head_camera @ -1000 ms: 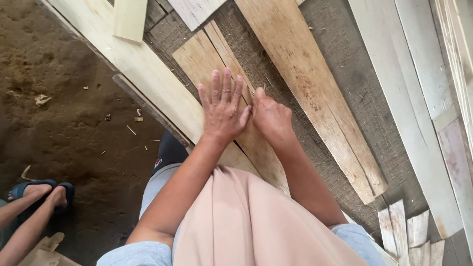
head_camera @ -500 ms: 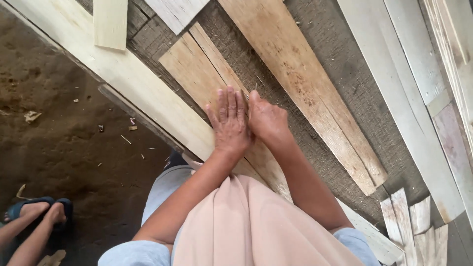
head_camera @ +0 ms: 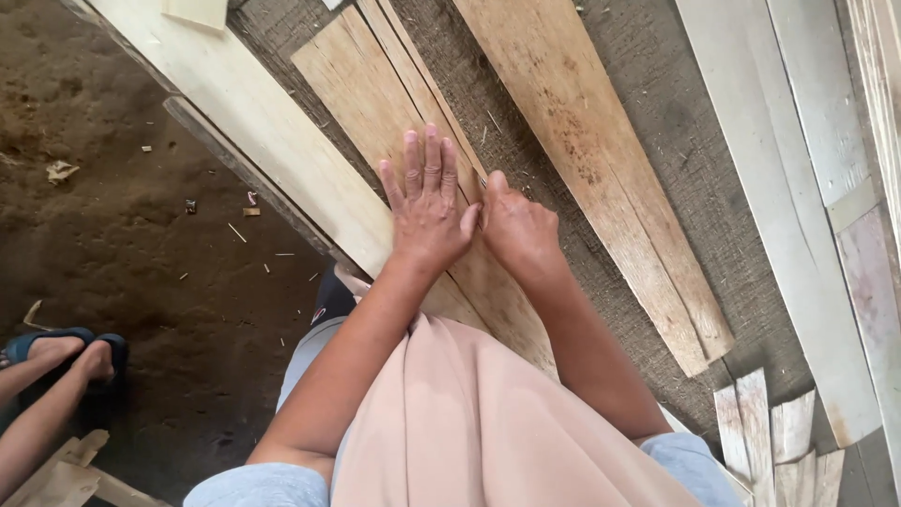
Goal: The person is selecting thin wood veneer strips, laying them out on a wooden surface, and trimming them to size using a utility knife.
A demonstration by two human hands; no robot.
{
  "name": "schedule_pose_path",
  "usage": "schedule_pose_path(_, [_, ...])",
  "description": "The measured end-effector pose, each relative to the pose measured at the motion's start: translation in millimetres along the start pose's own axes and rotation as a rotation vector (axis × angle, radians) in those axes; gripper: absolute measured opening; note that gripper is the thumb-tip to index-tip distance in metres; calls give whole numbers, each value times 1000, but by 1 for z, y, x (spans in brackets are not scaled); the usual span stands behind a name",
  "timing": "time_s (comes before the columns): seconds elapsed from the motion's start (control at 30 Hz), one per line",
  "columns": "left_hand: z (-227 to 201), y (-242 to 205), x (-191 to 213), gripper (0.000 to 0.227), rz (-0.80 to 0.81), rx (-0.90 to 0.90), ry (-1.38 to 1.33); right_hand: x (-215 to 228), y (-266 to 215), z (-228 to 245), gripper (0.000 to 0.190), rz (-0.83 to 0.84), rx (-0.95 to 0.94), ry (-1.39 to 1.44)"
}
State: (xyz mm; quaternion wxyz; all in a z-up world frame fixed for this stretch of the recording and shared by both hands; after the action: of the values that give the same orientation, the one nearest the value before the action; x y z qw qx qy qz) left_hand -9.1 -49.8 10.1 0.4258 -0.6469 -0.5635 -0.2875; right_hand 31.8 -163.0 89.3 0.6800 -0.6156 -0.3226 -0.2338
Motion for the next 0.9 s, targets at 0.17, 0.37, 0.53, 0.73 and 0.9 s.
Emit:
schedule_pose_path(0.17, [1, -1, -1, 106, 21, -5, -26, -11, -7, -13, 26, 11, -10, 1])
schedule_pose_path(0.37, [-24, -24, -19, 98, -83, -51, 8, -12, -3, -18, 26, 28, -1, 10])
schedule_pose_path(0.53, [-34, -41, -32, 112, -100, -75, -14, -13, -5, -19, 25, 32, 1, 21])
schedule_pose_path(0.73, [-32, -39, -30, 111, 68, -9, 4, -16, -19, -27, 27, 22, 24, 23])
schedule_pose_path(0.9, [-35, -40, -26, 118, 90, -15, -2, -25, -32, -39, 22, 74, 14, 18])
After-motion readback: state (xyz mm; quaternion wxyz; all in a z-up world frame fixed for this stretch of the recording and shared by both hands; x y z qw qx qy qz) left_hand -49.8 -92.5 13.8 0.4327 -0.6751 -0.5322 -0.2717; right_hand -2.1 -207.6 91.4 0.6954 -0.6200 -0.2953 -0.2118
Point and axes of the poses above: each hand's wrist, its own y-axis towards the middle knuckle, its own x-axis out of the back of the hand, z = x × y, the point moved 2 cm from there along y, towards the middle knuckle, and after that the axes turned 2 degrees about z, right-handed, at the moved point
